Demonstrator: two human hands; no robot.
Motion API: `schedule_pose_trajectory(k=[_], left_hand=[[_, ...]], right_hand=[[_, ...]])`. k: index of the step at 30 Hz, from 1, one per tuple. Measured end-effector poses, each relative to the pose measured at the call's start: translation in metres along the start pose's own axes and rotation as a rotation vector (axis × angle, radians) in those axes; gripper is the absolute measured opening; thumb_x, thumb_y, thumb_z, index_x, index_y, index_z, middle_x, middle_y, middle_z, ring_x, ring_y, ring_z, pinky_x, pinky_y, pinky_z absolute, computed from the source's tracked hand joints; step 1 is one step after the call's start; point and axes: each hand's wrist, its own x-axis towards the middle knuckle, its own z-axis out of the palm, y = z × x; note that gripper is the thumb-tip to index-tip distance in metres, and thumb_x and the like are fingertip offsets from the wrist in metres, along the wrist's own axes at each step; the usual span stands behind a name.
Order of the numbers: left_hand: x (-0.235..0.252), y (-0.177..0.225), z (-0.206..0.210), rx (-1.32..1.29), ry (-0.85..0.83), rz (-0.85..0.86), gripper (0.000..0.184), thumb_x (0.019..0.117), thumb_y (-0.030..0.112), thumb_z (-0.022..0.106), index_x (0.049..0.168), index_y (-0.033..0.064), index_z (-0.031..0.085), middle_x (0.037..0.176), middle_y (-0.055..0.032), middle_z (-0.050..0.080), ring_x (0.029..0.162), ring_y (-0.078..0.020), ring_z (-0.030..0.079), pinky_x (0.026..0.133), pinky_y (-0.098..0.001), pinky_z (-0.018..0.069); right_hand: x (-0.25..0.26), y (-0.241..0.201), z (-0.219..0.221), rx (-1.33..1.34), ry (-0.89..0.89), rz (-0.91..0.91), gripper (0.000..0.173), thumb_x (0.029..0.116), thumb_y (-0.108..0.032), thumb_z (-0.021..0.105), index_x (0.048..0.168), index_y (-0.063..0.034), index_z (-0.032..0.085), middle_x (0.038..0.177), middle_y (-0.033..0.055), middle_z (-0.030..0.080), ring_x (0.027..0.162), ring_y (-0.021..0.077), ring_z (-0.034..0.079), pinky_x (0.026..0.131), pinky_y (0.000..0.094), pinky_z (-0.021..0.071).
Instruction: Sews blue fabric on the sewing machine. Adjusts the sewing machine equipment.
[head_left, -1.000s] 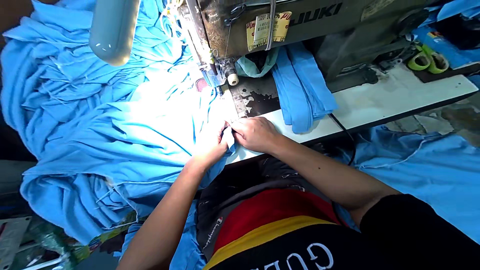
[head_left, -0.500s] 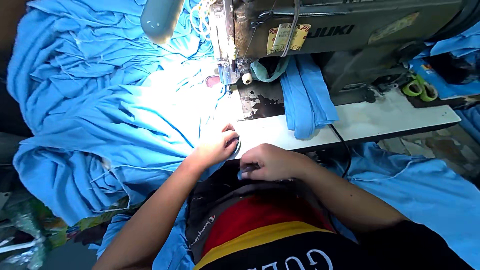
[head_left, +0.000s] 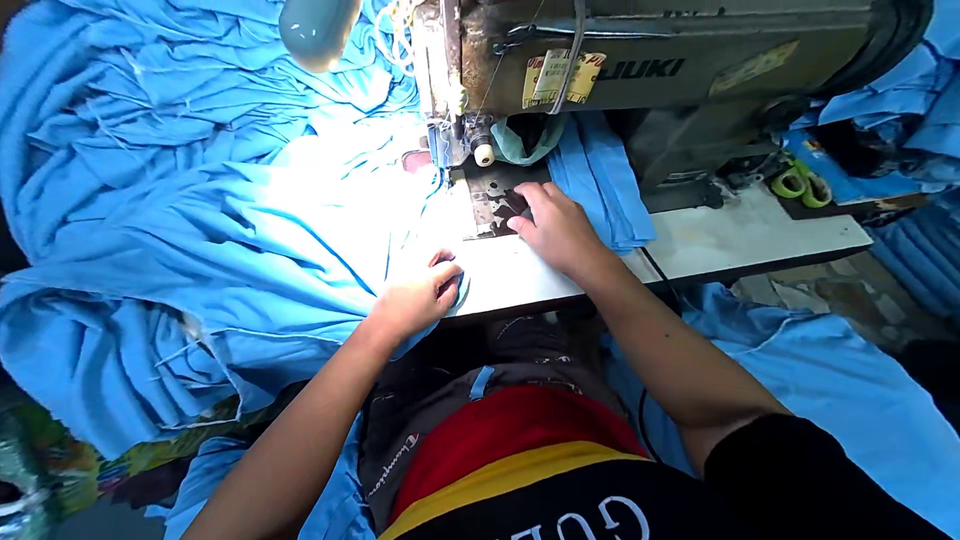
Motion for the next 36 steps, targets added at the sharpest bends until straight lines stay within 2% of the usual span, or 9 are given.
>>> schedule_pose_trajectory(k=[4, 8, 10, 13, 16, 18, 21, 26, 36], left_hand=[[-0.001, -0.004, 0.005, 0.027, 0.081, 0.046, 0.023, 0.0942, 0.013, 0.057, 0.101, 0.0019, 0.076, 0.115, -0.0155, 0.072, 0.099, -0.0289, 0.072, 0.084, -0.047, 0.0583], [-0.002, -0.001, 0.002, 0.017, 0.039, 0.041, 0.021, 0.0939, 0.011, 0.058, 0.101, 0.0022, 0.076, 0.114, -0.0154, 0.071, 0.1, -0.0295, 0.07, 0.085, -0.048, 0.0568], [-0.001, -0.002, 0.002, 0.025, 0.04, 0.042, 0.021, 0.0935, 0.012, 0.059, 0.1, 0.0031, 0.077, 0.116, -0.0157, 0.071, 0.104, -0.0307, 0.069, 0.088, -0.0498, 0.0557], [-0.002, -0.002, 0.002, 0.015, 0.032, 0.036, 0.021, 0.093, 0.012, 0.059, 0.099, 0.0037, 0.077, 0.117, -0.0154, 0.07, 0.106, -0.0306, 0.068, 0.09, -0.0508, 0.0543], [-0.002, -0.002, 0.002, 0.012, 0.021, 0.023, 0.02, 0.0939, 0.014, 0.059, 0.098, 0.0043, 0.077, 0.117, -0.0152, 0.07, 0.105, -0.03, 0.069, 0.088, -0.0501, 0.0555], [-0.002, -0.001, 0.001, 0.002, 0.017, 0.023, 0.02, 0.0937, 0.013, 0.059, 0.099, 0.0042, 0.077, 0.117, -0.0162, 0.07, 0.104, -0.0308, 0.069, 0.087, -0.0504, 0.0557], [-0.001, -0.002, 0.0, -0.002, 0.022, 0.031, 0.021, 0.0929, 0.013, 0.059, 0.099, 0.0042, 0.077, 0.117, -0.0163, 0.07, 0.102, -0.0306, 0.07, 0.085, -0.0504, 0.0565], [0.0, -0.002, 0.001, 0.024, 0.018, 0.06, 0.023, 0.0929, 0.017, 0.059, 0.098, 0.0044, 0.077, 0.115, -0.0175, 0.071, 0.105, -0.033, 0.07, 0.087, -0.0533, 0.0553], [0.006, -0.011, 0.004, 0.046, 0.06, 0.089, 0.025, 0.091, 0.021, 0.059, 0.098, 0.0056, 0.078, 0.112, -0.0186, 0.071, 0.109, -0.0367, 0.067, 0.092, -0.0592, 0.05]], right_hand=[[0.009, -0.004, 0.014, -0.118, -0.02, 0.011, 0.031, 0.1021, -0.016, 0.061, 0.127, 0.0026, 0.059, 0.117, 0.0287, 0.064, 0.101, 0.0459, 0.068, 0.084, 0.0585, 0.0544], [0.02, 0.004, 0.023, -0.187, 0.002, 0.056, 0.034, 0.1019, -0.019, 0.062, 0.125, 0.0054, 0.064, 0.124, 0.0327, 0.06, 0.118, 0.0515, 0.058, 0.093, 0.0625, 0.0489], [0.012, 0.007, 0.03, -0.104, 0.093, -0.114, 0.028, 0.0994, -0.015, 0.062, 0.117, 0.0049, 0.069, 0.123, 0.0294, 0.062, 0.117, 0.0486, 0.059, 0.094, 0.0613, 0.049], [-0.022, 0.001, 0.053, 0.05, 0.162, -0.501, 0.022, 0.0923, -0.01, 0.059, 0.103, 0.0004, 0.075, 0.108, 0.0191, 0.071, 0.104, 0.0373, 0.067, 0.088, 0.0535, 0.0543], [-0.041, 0.0, 0.071, 0.07, 0.167, -0.675, 0.026, 0.0885, -0.01, 0.061, 0.107, -0.0021, 0.077, 0.103, 0.0149, 0.072, 0.097, 0.0326, 0.069, 0.077, 0.0483, 0.0549], [-0.043, 0.004, 0.076, 0.023, 0.177, -0.693, 0.023, 0.0881, -0.011, 0.061, 0.103, -0.0024, 0.077, 0.105, 0.0158, 0.072, 0.096, 0.0333, 0.069, 0.075, 0.0483, 0.0544], [-0.043, 0.007, 0.078, -0.039, 0.183, -0.726, 0.025, 0.0924, -0.016, 0.057, 0.102, -0.0035, 0.076, 0.115, 0.0138, 0.073, 0.095, 0.0311, 0.068, 0.075, 0.0468, 0.0518], [-0.042, 0.008, 0.076, -0.087, 0.165, -0.781, 0.026, 0.0956, -0.02, 0.054, 0.099, -0.0061, 0.075, 0.104, 0.0095, 0.074, 0.091, 0.0282, 0.067, 0.072, 0.0433, 0.0501], [-0.039, 0.006, 0.078, -0.093, 0.177, -0.759, 0.027, 0.0968, -0.023, 0.054, 0.098, -0.0069, 0.076, 0.105, 0.01, 0.074, 0.09, 0.0281, 0.067, 0.073, 0.0432, 0.051]])
